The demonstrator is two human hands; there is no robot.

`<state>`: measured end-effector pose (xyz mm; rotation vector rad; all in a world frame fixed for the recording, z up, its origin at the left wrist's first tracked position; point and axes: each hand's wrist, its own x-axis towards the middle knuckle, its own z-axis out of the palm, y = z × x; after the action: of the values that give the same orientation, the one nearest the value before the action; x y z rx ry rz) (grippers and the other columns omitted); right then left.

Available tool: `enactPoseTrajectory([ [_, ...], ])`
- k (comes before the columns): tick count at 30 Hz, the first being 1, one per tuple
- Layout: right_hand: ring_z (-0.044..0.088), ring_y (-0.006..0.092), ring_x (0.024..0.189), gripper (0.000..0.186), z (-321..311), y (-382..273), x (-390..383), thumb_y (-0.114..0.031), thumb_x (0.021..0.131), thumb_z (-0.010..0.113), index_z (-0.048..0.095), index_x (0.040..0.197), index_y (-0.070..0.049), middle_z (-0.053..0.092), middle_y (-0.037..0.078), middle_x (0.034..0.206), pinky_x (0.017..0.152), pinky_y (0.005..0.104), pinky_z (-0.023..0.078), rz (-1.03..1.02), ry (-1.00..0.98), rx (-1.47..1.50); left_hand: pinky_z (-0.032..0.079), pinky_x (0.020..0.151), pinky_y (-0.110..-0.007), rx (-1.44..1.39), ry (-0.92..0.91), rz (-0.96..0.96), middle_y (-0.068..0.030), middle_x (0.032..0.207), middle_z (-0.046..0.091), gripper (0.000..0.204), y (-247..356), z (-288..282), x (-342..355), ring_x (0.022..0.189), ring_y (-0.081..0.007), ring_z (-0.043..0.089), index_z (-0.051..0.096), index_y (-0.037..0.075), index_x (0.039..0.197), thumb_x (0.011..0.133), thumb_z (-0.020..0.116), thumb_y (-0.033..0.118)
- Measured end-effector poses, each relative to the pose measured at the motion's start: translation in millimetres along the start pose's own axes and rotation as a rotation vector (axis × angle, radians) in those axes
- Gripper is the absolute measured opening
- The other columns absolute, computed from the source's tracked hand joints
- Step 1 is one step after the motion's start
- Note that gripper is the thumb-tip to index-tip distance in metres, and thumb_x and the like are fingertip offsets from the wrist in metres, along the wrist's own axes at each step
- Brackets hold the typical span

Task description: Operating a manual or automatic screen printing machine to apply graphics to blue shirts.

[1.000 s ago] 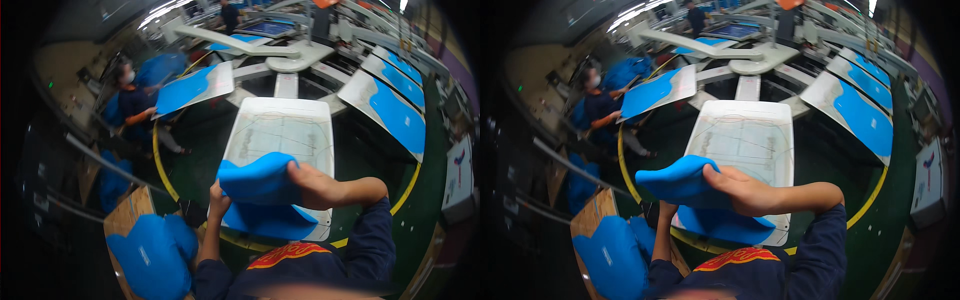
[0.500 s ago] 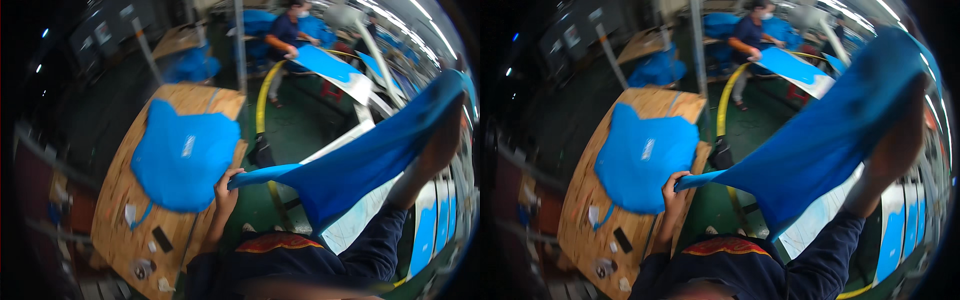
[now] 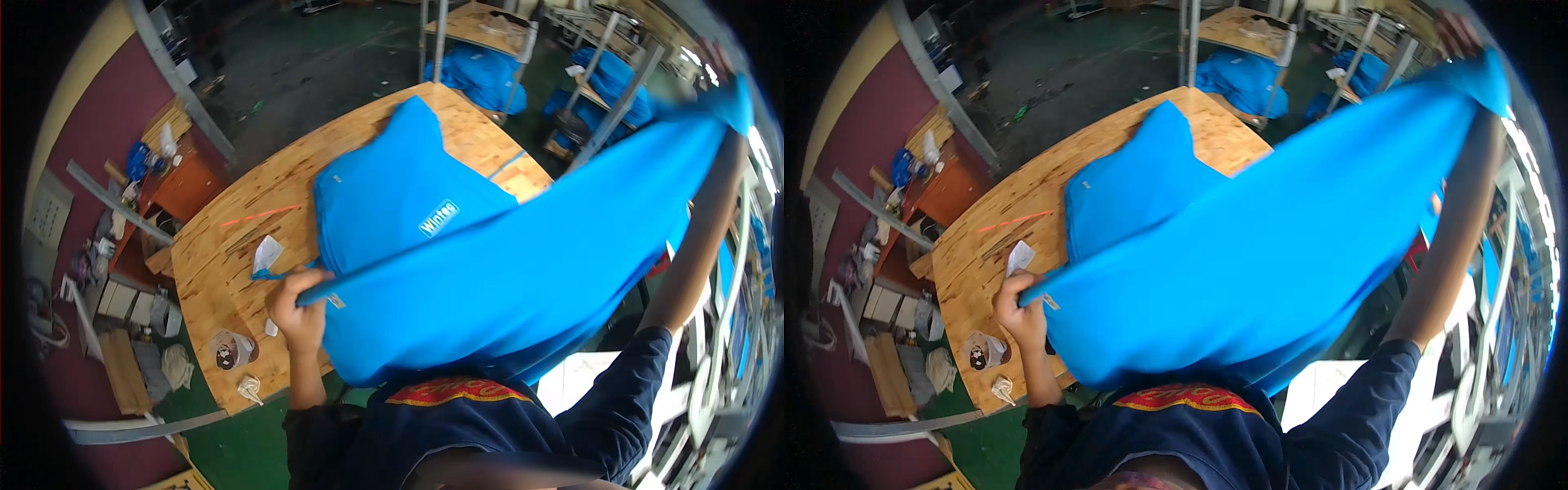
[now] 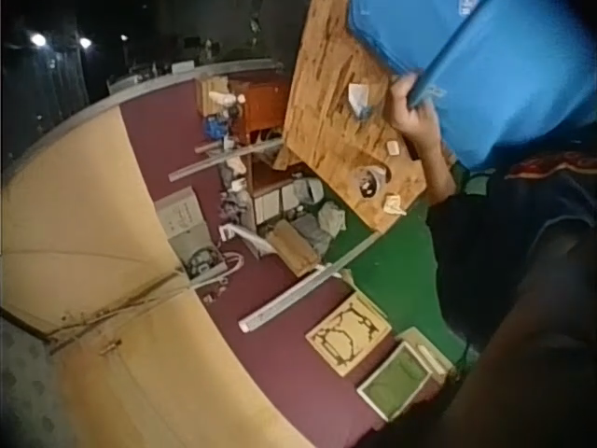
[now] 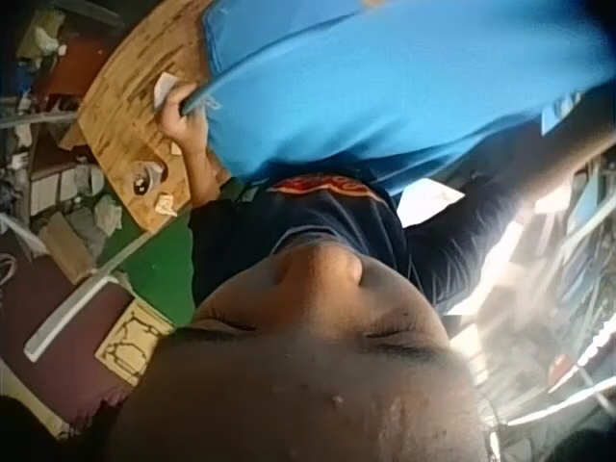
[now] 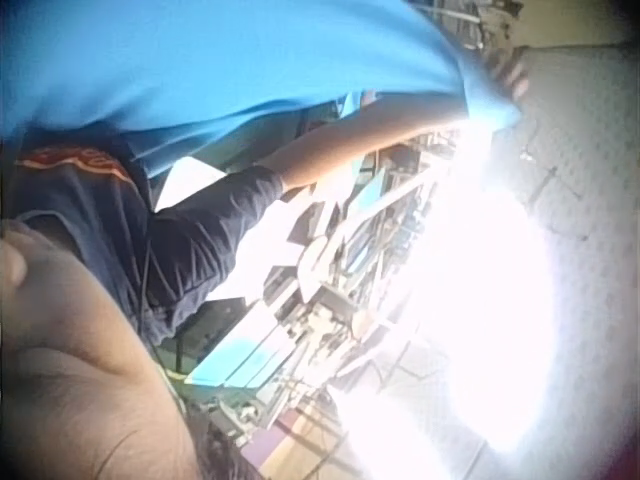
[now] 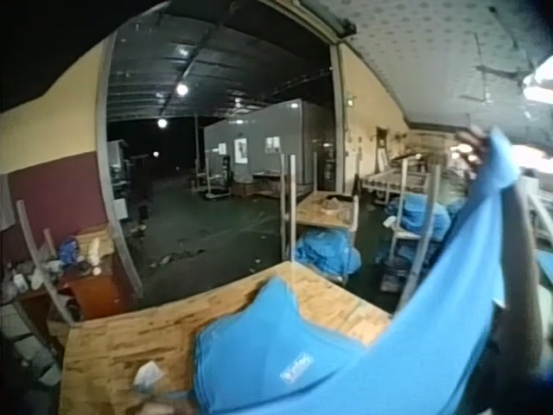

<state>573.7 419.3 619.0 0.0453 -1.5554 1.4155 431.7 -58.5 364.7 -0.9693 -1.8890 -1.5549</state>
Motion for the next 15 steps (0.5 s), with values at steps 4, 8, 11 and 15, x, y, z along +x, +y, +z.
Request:
enactPoseTrajectory([
  [4,0.059,0.0130,0.086,0.041,36.9,174.0,72.6,-0.037,0.096,0.052,0.060,0.124,-0.008,0.063,0.005,0.107,0.074,0.0266,0.049,0.075,-0.003,-0.013,0.044,0.059,-0.025,0.101,-0.020,-0.121,-0.0085,0.071,0.063,0.013,-90.3,26.0,46.5,0.063,-0.0142,0.056,0.063,-0.003,0.086,0.080,0.071,0.004],
  [8,0.059,0.0115,0.082,0.032,130.6,383.3,103.9,-0.032,0.094,0.054,0.070,0.107,-0.008,0.065,0.002,0.092,0.071,0.0251,0.047,0.176,0.028,-0.049,0.044,0.064,-0.024,0.183,-0.008,-0.443,-0.0046,0.073,0.061,0.020,-186.2,51.7,71.0,0.069,-0.0112,0.055,0.063,-0.004,0.088,0.087,0.070,0.015],
  [11,0.060,0.0124,0.078,0.018,153.1,558.9,124.6,-0.016,0.089,0.058,0.070,0.095,-0.004,0.068,0.003,0.084,0.072,0.0274,0.048,0.223,0.062,-0.075,0.044,0.066,-0.024,0.166,-0.012,-0.559,-0.0030,0.076,0.060,0.022,-285.9,99.9,92.0,0.073,-0.0100,0.054,0.063,-0.003,0.090,0.090,0.067,0.019],
  [15,0.062,0.0163,0.075,0.020,182.3,776.2,87.9,-0.022,0.088,0.062,0.070,0.093,-0.005,0.068,0.008,0.080,0.068,0.0313,0.048,0.335,0.047,-0.260,0.045,0.067,-0.027,0.275,-0.107,-0.661,-0.0058,0.075,0.060,0.025,-409.2,138.8,84.2,0.070,-0.0108,0.054,0.064,-0.003,0.092,0.091,0.066,0.022],
])
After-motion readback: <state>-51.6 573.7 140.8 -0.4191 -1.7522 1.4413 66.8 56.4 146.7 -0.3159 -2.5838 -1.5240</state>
